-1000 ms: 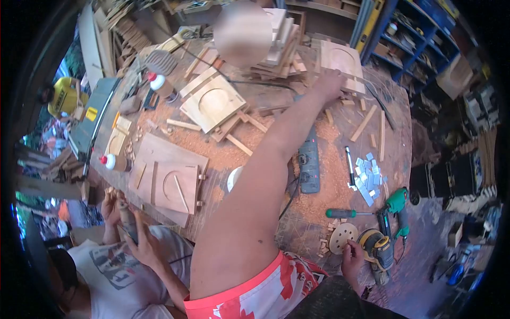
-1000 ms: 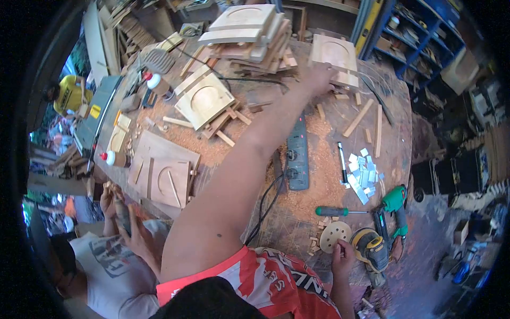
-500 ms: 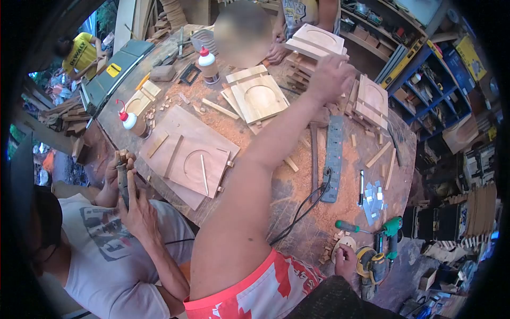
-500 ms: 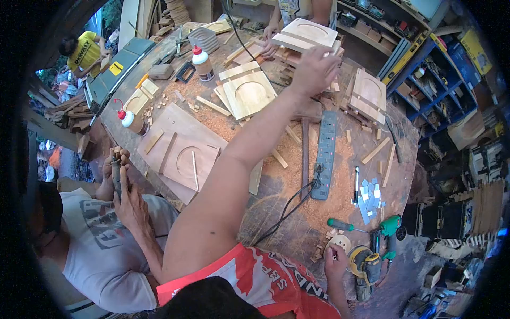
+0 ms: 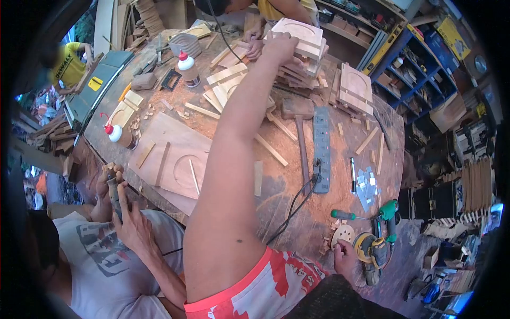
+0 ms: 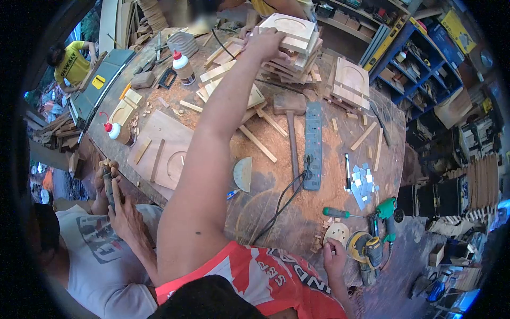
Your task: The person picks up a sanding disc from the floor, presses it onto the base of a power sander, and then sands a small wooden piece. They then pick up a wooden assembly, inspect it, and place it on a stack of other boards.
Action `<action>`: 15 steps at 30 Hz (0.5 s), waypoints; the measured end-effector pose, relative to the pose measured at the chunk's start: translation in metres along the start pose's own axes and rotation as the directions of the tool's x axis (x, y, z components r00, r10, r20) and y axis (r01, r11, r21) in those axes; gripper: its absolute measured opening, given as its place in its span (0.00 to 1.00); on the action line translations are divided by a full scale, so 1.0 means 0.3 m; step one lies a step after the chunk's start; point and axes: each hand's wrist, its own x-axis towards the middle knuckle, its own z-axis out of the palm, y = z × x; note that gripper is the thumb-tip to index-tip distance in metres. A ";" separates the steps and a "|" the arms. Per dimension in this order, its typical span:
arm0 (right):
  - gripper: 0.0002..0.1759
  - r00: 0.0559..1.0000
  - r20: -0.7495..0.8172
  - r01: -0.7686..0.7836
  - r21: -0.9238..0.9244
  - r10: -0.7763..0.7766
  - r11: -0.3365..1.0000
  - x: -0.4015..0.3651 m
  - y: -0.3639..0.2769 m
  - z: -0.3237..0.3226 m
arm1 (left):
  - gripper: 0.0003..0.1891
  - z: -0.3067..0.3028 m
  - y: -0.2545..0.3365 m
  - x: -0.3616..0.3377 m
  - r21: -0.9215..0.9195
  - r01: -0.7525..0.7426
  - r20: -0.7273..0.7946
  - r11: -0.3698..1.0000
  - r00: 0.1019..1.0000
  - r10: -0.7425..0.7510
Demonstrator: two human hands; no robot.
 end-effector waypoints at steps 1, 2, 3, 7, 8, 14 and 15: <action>0.10 1.000 -0.006 -0.009 0.001 0.009 1.000 -0.006 0.005 0.002 | 0.38 0.033 -0.024 0.012 0.009 -0.051 -0.072 0.999 0.996 0.052; 0.10 1.000 -0.011 -0.005 0.002 0.005 1.000 -0.007 0.016 0.004 | 0.38 0.037 -0.043 0.028 0.006 -0.060 -0.071 0.998 0.996 0.060; 0.10 1.000 -0.017 0.000 0.003 0.001 1.000 -0.008 0.024 0.003 | 0.35 0.038 -0.060 0.043 0.032 -0.092 -0.036 0.995 0.995 0.093; 0.11 0.998 -0.030 -0.052 -0.005 0.052 0.999 -0.027 0.035 -0.008 | 0.25 0.050 -0.093 0.074 0.044 -0.152 -0.087 0.987 0.984 0.156; 0.11 0.998 -0.045 -0.038 0.013 0.039 0.999 -0.031 0.032 -0.012 | 0.23 0.047 -0.094 0.078 0.052 -0.170 -0.108 0.984 0.979 0.175; 0.11 0.998 -0.065 -0.017 -0.010 0.016 1.000 -0.056 0.046 -0.024 | 0.16 0.009 -0.098 0.019 0.094 -0.257 -0.374 0.962 0.886 0.273; 0.11 0.998 -0.065 0.000 -0.004 0.000 1.000 -0.058 0.061 -0.022 | 0.16 -0.010 -0.088 -0.009 0.078 -0.278 -0.431 0.957 0.856 0.284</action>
